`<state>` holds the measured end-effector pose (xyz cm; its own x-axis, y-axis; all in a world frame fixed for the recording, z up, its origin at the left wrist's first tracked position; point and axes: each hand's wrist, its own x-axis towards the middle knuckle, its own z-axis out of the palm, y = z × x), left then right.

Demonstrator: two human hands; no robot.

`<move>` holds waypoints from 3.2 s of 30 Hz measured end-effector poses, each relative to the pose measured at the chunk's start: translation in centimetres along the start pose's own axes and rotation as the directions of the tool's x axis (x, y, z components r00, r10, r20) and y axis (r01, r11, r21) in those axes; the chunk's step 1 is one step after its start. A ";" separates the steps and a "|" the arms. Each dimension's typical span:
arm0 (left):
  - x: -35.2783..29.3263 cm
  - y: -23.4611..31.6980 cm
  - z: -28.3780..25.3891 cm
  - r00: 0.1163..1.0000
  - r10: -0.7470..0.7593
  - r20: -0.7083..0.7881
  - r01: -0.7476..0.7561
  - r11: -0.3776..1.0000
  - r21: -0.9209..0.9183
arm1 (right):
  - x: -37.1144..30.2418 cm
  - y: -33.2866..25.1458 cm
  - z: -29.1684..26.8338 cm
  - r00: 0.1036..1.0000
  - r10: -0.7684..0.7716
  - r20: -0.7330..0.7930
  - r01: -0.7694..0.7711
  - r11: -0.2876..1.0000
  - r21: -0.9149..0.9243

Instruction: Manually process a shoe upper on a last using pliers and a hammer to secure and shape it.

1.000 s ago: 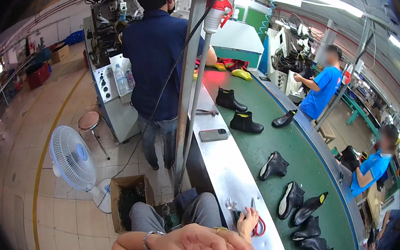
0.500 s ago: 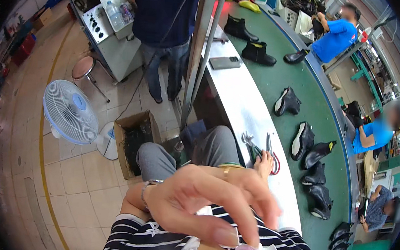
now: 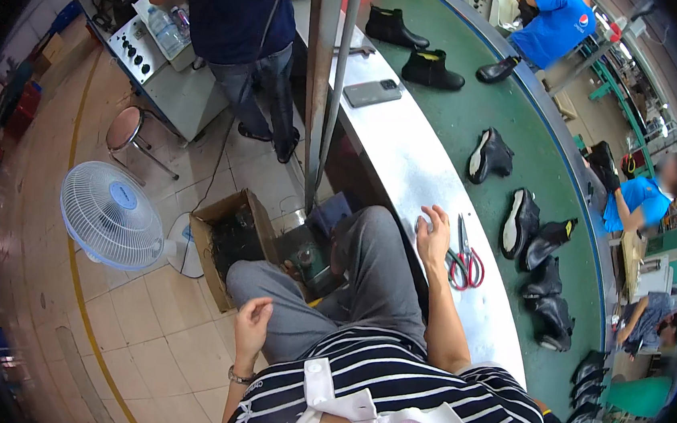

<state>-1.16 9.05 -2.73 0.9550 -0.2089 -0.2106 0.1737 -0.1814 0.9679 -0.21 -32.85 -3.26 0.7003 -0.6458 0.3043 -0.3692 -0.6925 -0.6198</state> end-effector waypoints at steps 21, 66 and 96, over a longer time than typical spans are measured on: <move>6.3 3.1 8.4 0.895 -0.438 0.085 0.431 0.799 -0.418 | 46.1 3.6 18.2 0.978 -0.183 0.097 0.182 0.983 0.017; 0.9 16.7 14.5 0.711 0.499 0.496 -0.352 0.863 -0.363 | 4.6 -19.6 -16.7 0.815 -0.488 0.311 0.005 0.542 0.840; 11.0 11.3 21.2 0.584 0.595 0.552 -0.521 0.796 -0.307 | -1.9 -7.5 -14.3 0.861 -0.399 0.317 0.218 0.851 0.479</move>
<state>6.22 -15.67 2.98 0.5285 -0.7605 0.3774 -0.2858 0.2592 0.9226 -7.49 -31.04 11.21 0.9434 -0.1776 0.2800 0.1311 -0.5759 -0.8069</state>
